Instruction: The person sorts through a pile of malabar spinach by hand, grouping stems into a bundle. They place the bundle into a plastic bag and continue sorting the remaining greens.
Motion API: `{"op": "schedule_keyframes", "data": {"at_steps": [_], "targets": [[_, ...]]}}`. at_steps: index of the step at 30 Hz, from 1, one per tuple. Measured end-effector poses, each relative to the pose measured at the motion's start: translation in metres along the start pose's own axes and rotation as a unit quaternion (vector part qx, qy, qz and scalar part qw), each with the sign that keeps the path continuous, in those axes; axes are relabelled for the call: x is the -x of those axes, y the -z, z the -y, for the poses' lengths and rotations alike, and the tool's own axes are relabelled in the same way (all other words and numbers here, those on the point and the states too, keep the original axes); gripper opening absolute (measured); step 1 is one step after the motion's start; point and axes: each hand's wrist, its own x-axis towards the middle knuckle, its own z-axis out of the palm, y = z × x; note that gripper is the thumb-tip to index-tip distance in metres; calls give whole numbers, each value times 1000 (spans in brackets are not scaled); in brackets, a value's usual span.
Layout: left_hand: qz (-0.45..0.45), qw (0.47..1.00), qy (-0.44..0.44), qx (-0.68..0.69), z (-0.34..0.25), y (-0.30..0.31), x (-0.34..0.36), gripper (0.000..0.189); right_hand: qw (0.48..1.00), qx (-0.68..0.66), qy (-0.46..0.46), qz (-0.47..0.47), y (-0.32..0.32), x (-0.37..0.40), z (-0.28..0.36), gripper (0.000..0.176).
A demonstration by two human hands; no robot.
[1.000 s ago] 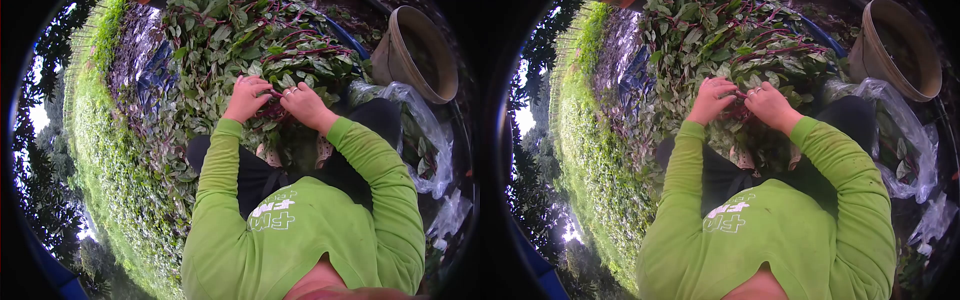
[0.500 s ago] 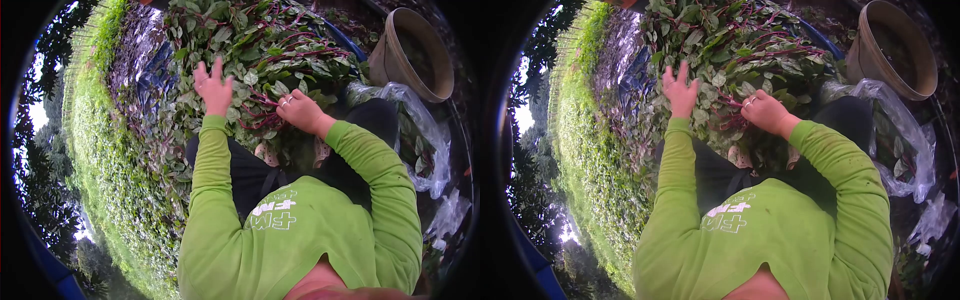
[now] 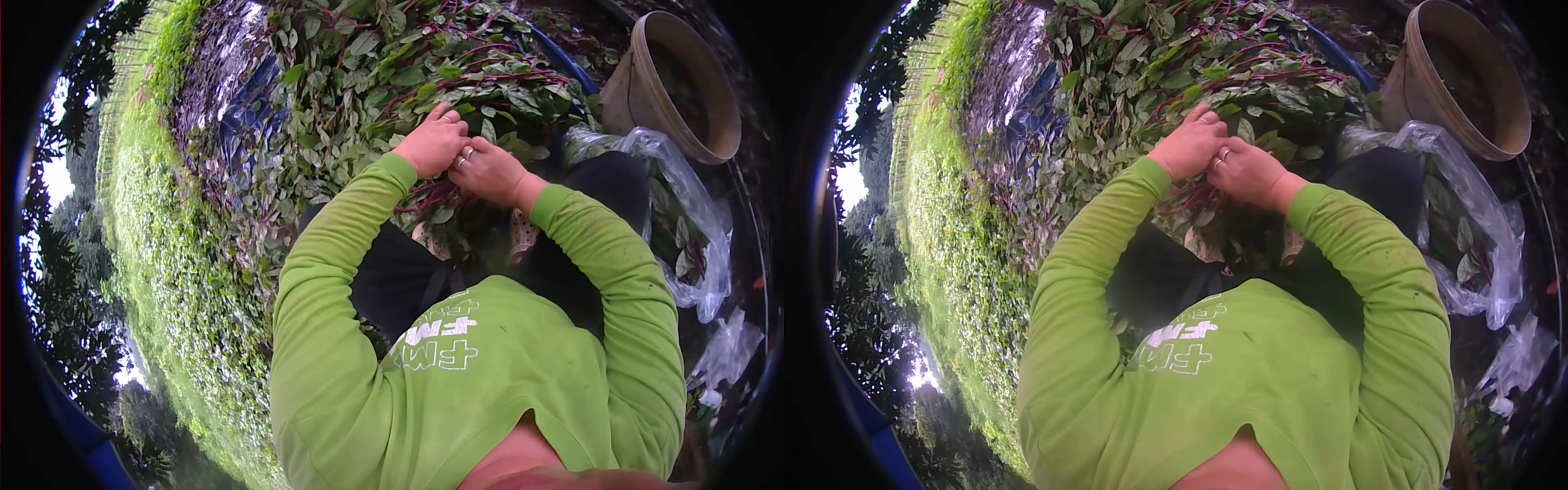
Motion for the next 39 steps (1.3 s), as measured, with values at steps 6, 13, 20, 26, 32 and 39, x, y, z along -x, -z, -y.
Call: {"op": "schedule_keyframes", "data": {"at_steps": [6, 13, 20, 26, 32, 39], "targets": [[-26, 977, 150, -150, 65, 11, 39, 22, 999, -23, 13, 40, 3, 0, 5, 5], [-95, 913, 369, 142, 44, 29, 94, 110, 995, -36, -50, 75, 3, -8, -3, 7], [-63, 925, 276, 253, -59, -20, 42, 101, 982, -77, -156, 73, 21, -5, -3, 33], [-47, 938, 253, 234, -68, 18, 28, 63, 946, -185, -252, 85, 51, -3, -4, 49], [-68, 964, 196, 169, -70, 21, 0, 64, 919, -245, -241, 194, 62, 7, -44, 44], [56, 802, 283, 522, 21, 18, -49, 72, 916, -187, -288, 208, 19, 21, -59, 19]]}}
